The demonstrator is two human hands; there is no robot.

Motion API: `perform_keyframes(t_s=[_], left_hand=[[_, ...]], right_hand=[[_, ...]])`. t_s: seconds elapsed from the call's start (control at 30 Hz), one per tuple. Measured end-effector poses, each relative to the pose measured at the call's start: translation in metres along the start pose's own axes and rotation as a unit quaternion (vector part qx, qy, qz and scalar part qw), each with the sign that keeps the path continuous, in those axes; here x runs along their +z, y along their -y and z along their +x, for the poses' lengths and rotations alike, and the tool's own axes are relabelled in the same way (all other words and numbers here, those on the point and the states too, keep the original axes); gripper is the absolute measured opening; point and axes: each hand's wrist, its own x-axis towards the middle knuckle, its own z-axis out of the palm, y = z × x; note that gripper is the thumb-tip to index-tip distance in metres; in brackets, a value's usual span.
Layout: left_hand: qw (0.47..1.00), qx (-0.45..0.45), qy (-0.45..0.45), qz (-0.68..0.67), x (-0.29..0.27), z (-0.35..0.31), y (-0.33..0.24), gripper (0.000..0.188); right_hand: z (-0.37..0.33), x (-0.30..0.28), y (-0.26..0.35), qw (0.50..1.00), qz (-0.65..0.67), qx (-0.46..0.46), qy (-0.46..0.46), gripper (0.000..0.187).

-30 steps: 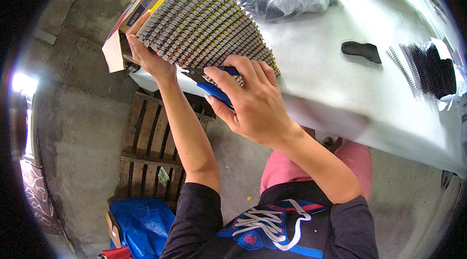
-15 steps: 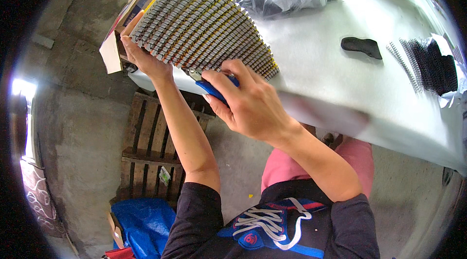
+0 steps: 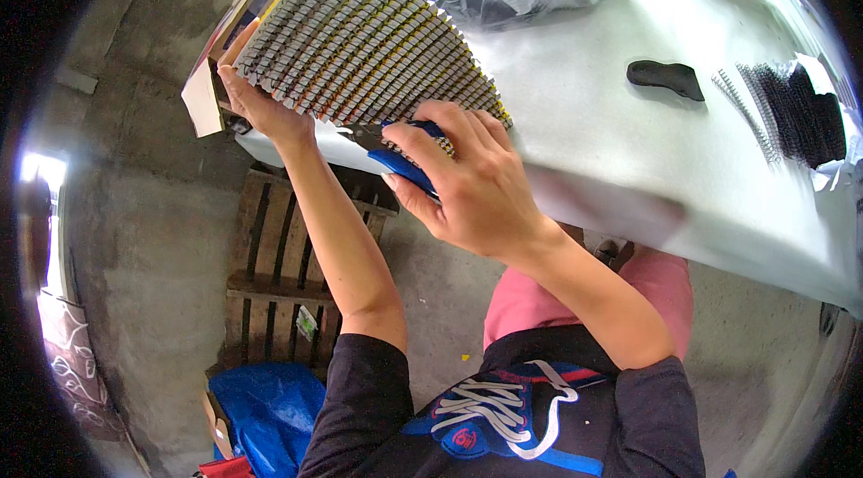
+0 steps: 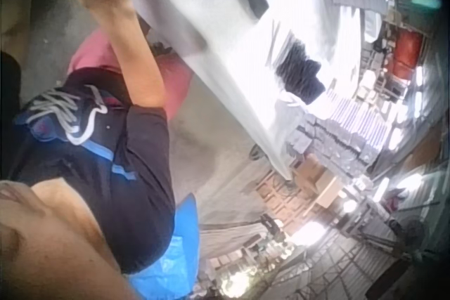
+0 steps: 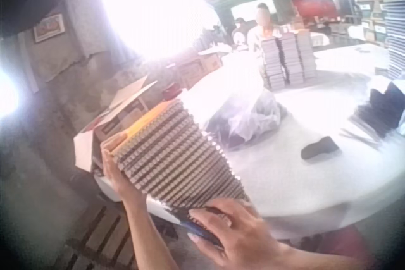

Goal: The person uses a pair of snips to trim excess wire from the spiral binding of a stack of yellow notebooks on a production table, then aligns the stack and repeats the process on the other end of the binding.

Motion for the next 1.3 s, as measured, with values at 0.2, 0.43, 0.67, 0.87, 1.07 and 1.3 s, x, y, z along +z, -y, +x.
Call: perform_keyframes(t_s=[0.2, 0.43, 0.67, 0.87, 1.07, 1.3], left_hand=[[1.000, -0.007, -0.007, -0.015, 0.005, -0.001, -0.003, 0.052], [1.000, 0.001, 0.004, -0.013, 0.001, -0.001, -0.002, 0.052], [1.000, -0.011, 0.006, -0.024, 0.004, 0.000, -0.005, 0.051], [1.000, -0.003, 0.007, -0.023, 0.001, 0.000, -0.002, 0.051], [0.999, -0.006, -0.001, -0.050, 0.006, -0.001, -0.004, 0.051], [0.999, -0.004, 0.004, -0.032, 0.001, -0.001, -0.001, 0.054]], right_hand=[[0.001, 0.005, 0.003, 0.980, 0.165, 0.104, 0.050, 0.027], [0.000, -0.003, 0.005, 0.897, 0.336, 0.268, 0.100, 0.028], [-0.010, 0.002, -0.004, 1.000, -0.010, 0.008, -0.009, 0.039], [-0.010, 0.005, -0.006, 1.000, -0.018, 0.000, 0.011, 0.037], [-0.003, 0.006, -0.001, 0.965, 0.216, 0.141, 0.054, 0.025], [-0.004, -0.001, -0.001, 0.911, 0.316, 0.242, 0.112, 0.028]])
